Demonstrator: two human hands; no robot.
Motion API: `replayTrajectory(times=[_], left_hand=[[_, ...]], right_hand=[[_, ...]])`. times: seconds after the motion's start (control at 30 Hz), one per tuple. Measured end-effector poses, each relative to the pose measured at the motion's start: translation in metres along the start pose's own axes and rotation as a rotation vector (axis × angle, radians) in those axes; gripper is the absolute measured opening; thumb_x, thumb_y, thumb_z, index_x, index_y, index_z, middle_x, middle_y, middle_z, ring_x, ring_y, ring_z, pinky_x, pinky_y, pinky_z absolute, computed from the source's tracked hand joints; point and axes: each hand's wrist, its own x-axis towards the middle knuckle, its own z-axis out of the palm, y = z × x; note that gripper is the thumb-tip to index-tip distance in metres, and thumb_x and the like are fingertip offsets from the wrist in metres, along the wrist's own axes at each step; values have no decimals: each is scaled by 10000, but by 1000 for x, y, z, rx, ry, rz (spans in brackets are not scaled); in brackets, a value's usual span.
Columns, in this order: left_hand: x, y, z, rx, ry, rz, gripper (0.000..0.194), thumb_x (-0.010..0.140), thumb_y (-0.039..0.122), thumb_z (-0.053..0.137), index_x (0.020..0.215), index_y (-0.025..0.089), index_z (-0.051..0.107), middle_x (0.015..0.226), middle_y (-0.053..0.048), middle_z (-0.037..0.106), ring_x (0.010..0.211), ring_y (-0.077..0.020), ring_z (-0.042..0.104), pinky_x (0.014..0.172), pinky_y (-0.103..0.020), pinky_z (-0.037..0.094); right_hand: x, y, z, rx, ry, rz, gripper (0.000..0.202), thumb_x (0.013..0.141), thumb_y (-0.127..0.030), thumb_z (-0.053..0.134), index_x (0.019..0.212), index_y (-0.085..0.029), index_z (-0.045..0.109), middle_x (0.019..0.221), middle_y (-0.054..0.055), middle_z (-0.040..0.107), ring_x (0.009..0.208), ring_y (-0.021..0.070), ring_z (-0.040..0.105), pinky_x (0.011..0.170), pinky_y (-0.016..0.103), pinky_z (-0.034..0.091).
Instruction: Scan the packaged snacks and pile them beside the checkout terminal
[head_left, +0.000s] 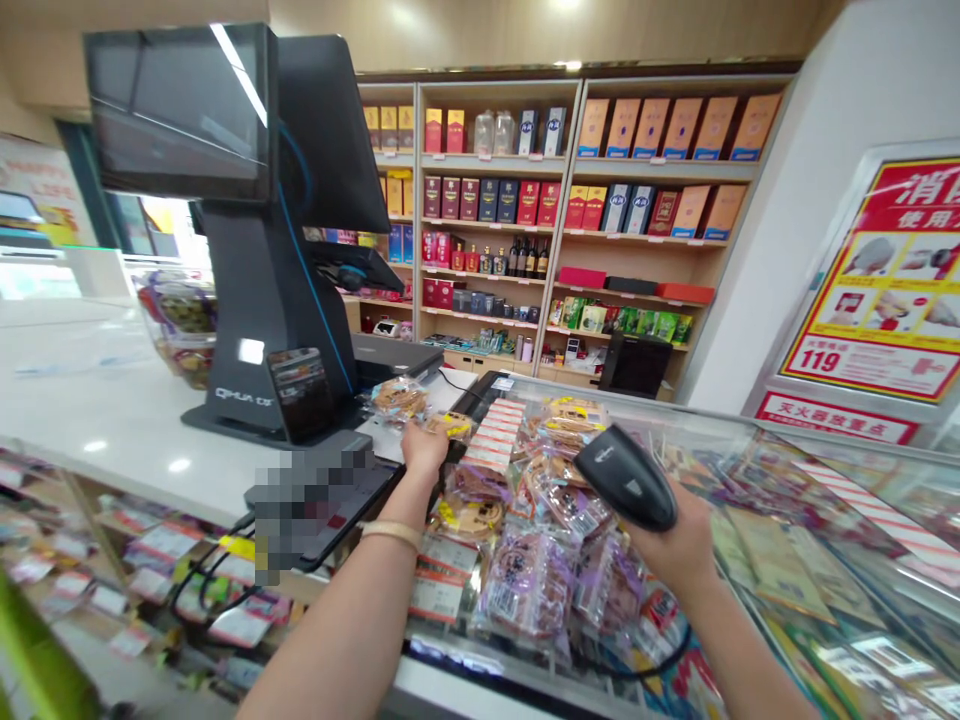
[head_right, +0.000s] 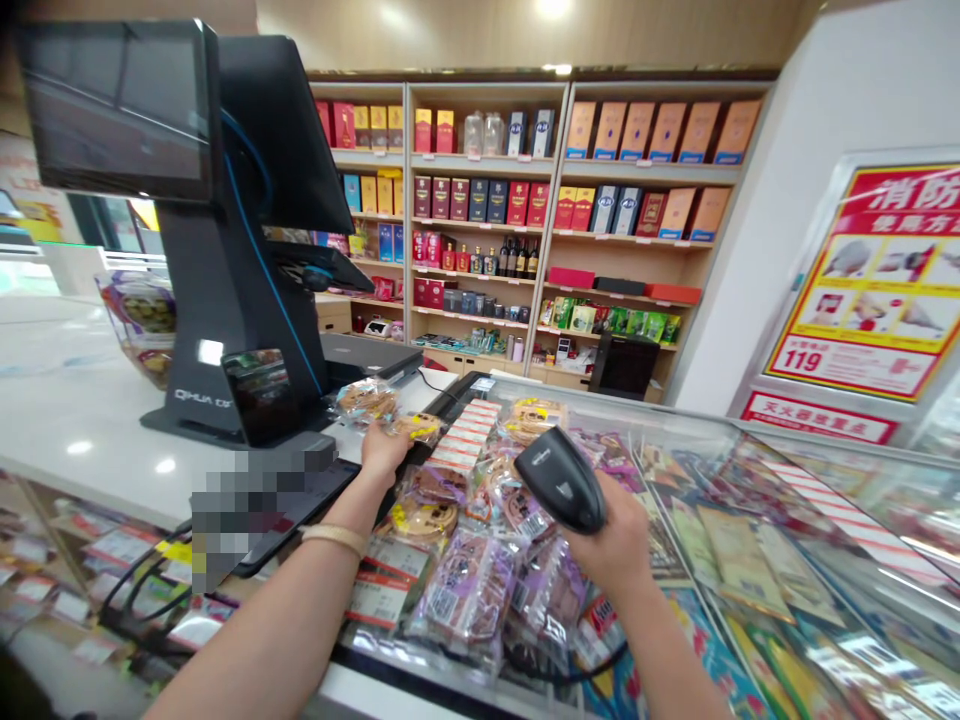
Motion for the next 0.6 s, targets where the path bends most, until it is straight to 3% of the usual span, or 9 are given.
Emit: replayTrajectory(times=[0.1,0.23,0.3,0.37,0.43,0.5,0.6], left_hand=[[-2,5,-7,111,-1,12,546,623,103,684,1163,91,602,1119,-228,652,1224,-388,514,988,-466,416],[-7,16,-11,181,-76,128,494,617,154,712,1109,139,666,1132,-184,667,1191,-356,545,1007,-420,401],[-13,22,-11,173,-208,226,448,653,214,704,1096,153,675,1071,-146,693,1064,-303,618,944,-376,443],[-22,27,-11,128,-440,277,412,651,278,722,1042,151,692,921,-97,717,867,-245,659,818,-322,485],[-32,31,-15,98,-689,230,432,549,313,800,947,168,715,775,-46,705,708,-213,644,701,-288,488],[-40,35,-20,130,-823,163,508,365,266,878,846,201,727,701,-20,686,667,-221,634,658,-278,477],[-45,37,-26,230,-743,142,610,142,127,883,717,239,712,636,-17,660,839,-318,658,731,-308,485]], right_hand=[[-3,2,1,2,-20,17,152,769,-355,615,714,-219,574,593,5,610,517,178,586,481,266,453],[-4,3,2,2,-30,14,145,778,-350,607,732,-214,589,622,22,631,552,192,614,504,273,465],[-3,2,2,3,-32,15,141,782,-344,596,729,-214,588,618,21,630,550,191,615,502,272,465],[-1,0,1,7,-35,20,142,781,-344,590,724,-214,585,619,20,632,548,188,616,497,269,464],[1,-3,0,13,-39,19,139,778,-342,587,726,-213,586,625,20,637,549,187,618,497,267,466],[3,-5,0,18,-41,7,129,774,-332,583,724,-214,583,620,18,633,544,185,615,494,266,463],[3,-5,0,14,-43,3,117,770,-319,573,709,-218,573,605,17,622,537,184,607,490,266,454]])
